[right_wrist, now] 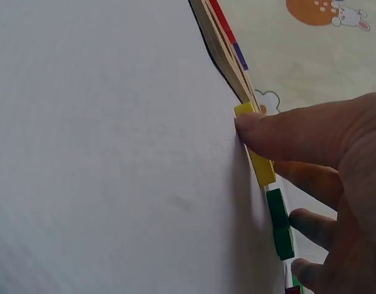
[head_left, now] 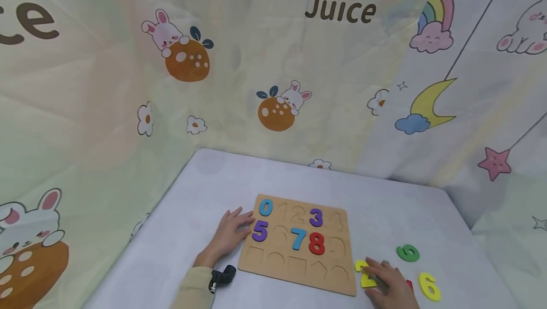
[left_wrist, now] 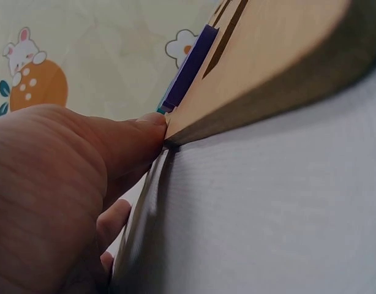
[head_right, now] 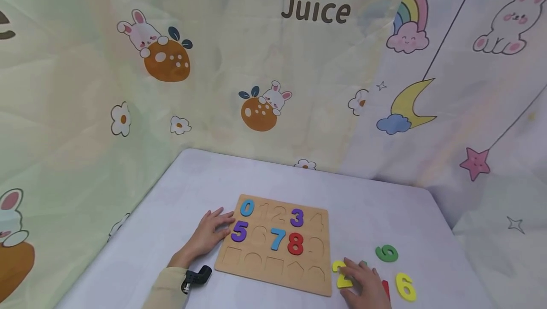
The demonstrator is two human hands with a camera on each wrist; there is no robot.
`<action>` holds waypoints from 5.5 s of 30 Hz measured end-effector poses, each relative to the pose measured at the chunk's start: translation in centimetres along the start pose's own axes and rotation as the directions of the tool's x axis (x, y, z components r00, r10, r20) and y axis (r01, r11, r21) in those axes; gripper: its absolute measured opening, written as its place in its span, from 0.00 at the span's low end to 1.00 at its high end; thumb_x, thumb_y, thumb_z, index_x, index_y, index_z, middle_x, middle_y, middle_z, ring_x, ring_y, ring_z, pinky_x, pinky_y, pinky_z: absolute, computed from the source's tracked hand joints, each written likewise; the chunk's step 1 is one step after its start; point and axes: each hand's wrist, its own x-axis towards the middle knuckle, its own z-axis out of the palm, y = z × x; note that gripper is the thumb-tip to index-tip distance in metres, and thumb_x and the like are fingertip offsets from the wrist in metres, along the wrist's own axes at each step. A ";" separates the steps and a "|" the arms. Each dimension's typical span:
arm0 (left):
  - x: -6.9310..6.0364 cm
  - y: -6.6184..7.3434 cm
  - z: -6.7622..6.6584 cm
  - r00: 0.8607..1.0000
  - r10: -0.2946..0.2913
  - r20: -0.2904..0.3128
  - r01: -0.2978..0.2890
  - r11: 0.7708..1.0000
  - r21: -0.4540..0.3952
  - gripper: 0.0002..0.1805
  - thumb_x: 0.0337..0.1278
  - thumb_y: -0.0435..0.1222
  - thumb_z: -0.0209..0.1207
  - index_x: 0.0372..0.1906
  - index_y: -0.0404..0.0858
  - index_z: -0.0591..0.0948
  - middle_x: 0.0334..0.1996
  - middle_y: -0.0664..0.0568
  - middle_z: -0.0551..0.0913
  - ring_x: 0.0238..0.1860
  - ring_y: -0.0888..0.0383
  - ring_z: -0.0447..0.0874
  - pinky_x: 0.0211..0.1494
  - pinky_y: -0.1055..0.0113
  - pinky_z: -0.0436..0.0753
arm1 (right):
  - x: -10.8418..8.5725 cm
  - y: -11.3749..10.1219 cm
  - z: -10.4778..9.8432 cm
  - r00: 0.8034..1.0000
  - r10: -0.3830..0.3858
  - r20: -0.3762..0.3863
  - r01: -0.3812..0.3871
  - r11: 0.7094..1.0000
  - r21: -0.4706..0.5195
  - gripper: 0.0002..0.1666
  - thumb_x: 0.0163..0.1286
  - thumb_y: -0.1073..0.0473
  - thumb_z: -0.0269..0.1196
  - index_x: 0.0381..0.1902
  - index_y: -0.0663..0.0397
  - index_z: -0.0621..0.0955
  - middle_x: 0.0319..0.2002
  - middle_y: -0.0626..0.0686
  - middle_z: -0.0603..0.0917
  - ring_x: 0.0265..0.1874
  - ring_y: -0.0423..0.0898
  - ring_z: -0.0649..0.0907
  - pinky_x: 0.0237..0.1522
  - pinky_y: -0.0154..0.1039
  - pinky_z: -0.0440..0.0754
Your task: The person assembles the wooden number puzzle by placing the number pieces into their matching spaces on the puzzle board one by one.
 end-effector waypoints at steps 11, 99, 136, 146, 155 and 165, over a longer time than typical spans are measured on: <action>0.1 0.0 0.0 1.000 -0.008 0.007 0.008 1.000 0.010 0.17 0.59 0.36 0.64 0.54 0.42 0.83 0.64 0.51 0.77 0.73 0.43 0.58 0.78 0.43 0.43 | 0.6 -0.4 0.4 0.999 -0.032 -0.031 0.031 0.999 -0.027 0.21 0.50 0.56 0.76 0.43 0.43 0.83 0.61 0.58 0.78 0.65 0.70 0.67 0.67 0.73 0.49; 0.1 -0.1 0.1 0.999 -0.050 0.007 0.050 0.998 -0.026 0.17 0.58 0.35 0.65 0.54 0.42 0.83 0.64 0.52 0.77 0.73 0.45 0.59 0.78 0.47 0.51 | 8.3 -10.5 6.6 0.914 -0.325 -0.243 0.327 0.944 -0.031 0.14 0.54 0.54 0.76 0.38 0.40 0.83 0.61 0.50 0.79 0.63 0.54 0.74 0.65 0.56 0.74; 0.1 -0.1 0.2 1.000 0.012 -0.029 -0.013 1.000 -0.023 0.17 0.57 0.33 0.65 0.53 0.40 0.83 0.63 0.49 0.77 0.72 0.42 0.61 0.77 0.44 0.54 | 10.7 -11.3 6.2 0.902 -0.377 -0.212 0.373 0.926 -0.059 0.14 0.56 0.56 0.75 0.41 0.45 0.84 0.59 0.52 0.80 0.58 0.53 0.77 0.59 0.52 0.79; 0.2 -0.1 0.2 1.000 -0.007 -0.009 0.007 1.000 -0.024 0.17 0.58 0.34 0.65 0.54 0.41 0.83 0.64 0.51 0.77 0.73 0.44 0.59 0.77 0.45 0.53 | 11.5 -11.6 6.1 0.913 -0.357 -0.196 0.350 0.934 -0.070 0.15 0.56 0.55 0.75 0.41 0.44 0.83 0.56 0.52 0.81 0.58 0.53 0.77 0.59 0.53 0.79; 0.2 0.0 0.0 1.000 -0.019 -0.008 0.019 1.000 -0.019 0.18 0.59 0.35 0.65 0.54 0.42 0.83 0.64 0.52 0.77 0.73 0.45 0.59 0.78 0.46 0.52 | 12.1 -12.2 5.9 0.910 -0.374 -0.179 0.362 0.927 -0.095 0.15 0.55 0.53 0.75 0.41 0.41 0.83 0.54 0.50 0.82 0.53 0.50 0.79 0.57 0.50 0.81; 0.2 -0.3 0.2 1.000 -0.024 0.000 0.024 1.000 -0.014 0.18 0.59 0.35 0.64 0.55 0.42 0.83 0.64 0.52 0.77 0.73 0.45 0.59 0.78 0.46 0.52 | 12.9 -12.7 6.1 0.901 -0.395 -0.177 0.383 0.918 -0.103 0.13 0.55 0.56 0.75 0.38 0.42 0.83 0.51 0.48 0.83 0.52 0.49 0.80 0.56 0.50 0.81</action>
